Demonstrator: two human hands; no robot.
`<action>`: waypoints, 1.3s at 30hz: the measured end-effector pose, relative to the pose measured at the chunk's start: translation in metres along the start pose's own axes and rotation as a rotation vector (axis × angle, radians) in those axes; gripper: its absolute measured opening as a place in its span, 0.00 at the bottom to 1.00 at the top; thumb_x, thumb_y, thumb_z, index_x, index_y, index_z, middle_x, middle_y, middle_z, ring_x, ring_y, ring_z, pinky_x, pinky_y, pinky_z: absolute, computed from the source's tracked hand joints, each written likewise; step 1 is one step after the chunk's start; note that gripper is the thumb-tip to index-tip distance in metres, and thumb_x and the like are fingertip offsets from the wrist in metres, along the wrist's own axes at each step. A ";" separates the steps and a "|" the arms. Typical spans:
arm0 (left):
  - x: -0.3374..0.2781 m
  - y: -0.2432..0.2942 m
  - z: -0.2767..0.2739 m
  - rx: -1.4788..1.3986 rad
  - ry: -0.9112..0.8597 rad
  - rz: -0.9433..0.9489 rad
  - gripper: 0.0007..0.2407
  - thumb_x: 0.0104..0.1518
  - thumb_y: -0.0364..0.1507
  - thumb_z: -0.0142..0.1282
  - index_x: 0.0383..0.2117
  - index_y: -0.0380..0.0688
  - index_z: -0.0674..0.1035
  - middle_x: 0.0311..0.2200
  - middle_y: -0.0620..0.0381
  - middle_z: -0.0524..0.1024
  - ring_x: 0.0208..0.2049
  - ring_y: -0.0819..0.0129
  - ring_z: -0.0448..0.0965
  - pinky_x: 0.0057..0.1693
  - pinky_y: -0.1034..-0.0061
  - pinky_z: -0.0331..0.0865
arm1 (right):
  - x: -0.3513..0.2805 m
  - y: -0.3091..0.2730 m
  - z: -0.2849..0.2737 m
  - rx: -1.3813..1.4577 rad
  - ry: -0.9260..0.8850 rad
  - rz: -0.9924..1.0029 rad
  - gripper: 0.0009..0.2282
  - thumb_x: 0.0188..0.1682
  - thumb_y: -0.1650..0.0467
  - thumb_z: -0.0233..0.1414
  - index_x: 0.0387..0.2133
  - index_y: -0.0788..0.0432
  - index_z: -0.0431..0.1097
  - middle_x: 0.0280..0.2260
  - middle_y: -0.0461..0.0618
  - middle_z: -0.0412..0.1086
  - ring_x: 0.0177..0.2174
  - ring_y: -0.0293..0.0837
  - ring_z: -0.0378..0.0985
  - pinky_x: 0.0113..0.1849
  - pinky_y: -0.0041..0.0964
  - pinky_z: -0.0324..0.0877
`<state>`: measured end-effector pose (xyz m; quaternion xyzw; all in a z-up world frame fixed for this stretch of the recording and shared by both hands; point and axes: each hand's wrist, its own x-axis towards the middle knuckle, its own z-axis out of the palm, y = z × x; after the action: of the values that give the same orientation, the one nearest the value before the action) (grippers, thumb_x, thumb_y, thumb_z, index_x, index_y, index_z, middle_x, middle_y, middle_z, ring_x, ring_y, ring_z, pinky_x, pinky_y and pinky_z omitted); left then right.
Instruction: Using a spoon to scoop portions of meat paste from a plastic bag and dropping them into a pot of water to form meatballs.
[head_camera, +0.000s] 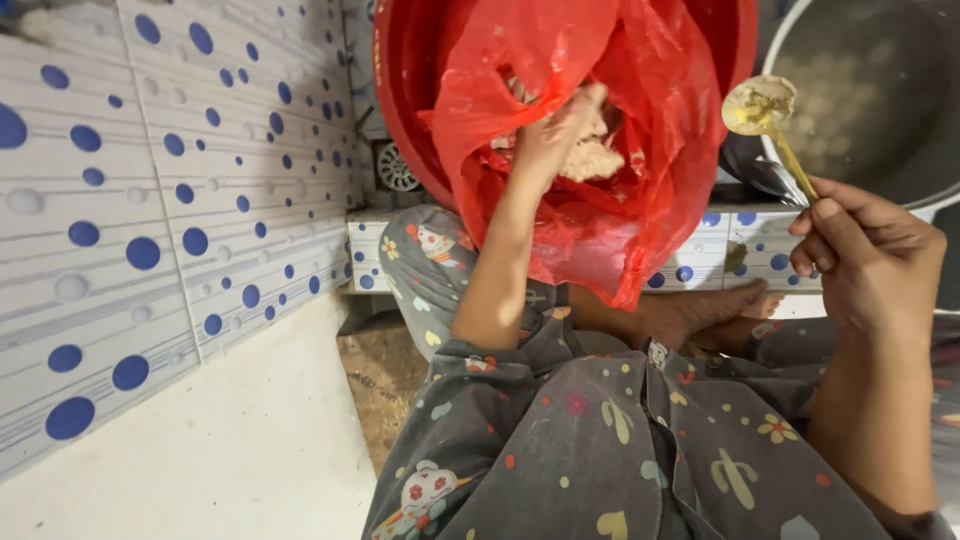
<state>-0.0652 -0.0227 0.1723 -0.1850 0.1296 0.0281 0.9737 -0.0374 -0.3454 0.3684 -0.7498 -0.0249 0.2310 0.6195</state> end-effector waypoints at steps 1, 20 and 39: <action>-0.015 -0.010 0.021 -0.003 -0.001 0.009 0.08 0.67 0.28 0.41 0.30 0.55 0.56 0.30 0.63 0.46 0.31 0.74 0.50 0.43 0.77 0.56 | 0.001 0.001 0.002 -0.003 -0.009 0.001 0.08 0.66 0.74 0.50 0.55 0.63 0.73 0.32 0.51 0.70 0.21 0.33 0.55 0.28 0.26 0.63; -0.018 -0.029 0.035 1.423 -0.029 0.409 0.06 0.55 0.21 0.59 0.29 0.44 0.73 0.33 0.51 0.78 0.40 0.59 0.83 0.53 0.61 0.81 | 0.005 0.006 0.002 -0.064 -0.064 -0.047 0.10 0.69 0.75 0.48 0.60 0.66 0.70 0.33 0.52 0.69 0.22 0.33 0.54 0.28 0.26 0.62; -0.020 -0.039 0.046 1.788 0.168 0.590 0.06 0.54 0.28 0.61 0.22 0.47 0.76 0.32 0.54 0.86 0.39 0.66 0.88 0.40 0.79 0.82 | 0.015 0.013 0.008 -0.016 -0.056 0.013 0.10 0.67 0.75 0.49 0.58 0.63 0.71 0.32 0.51 0.69 0.22 0.32 0.54 0.28 0.24 0.64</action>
<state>-0.0691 -0.0423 0.2331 0.6689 0.2146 0.1501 0.6957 -0.0304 -0.3363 0.3507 -0.7483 -0.0390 0.2557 0.6108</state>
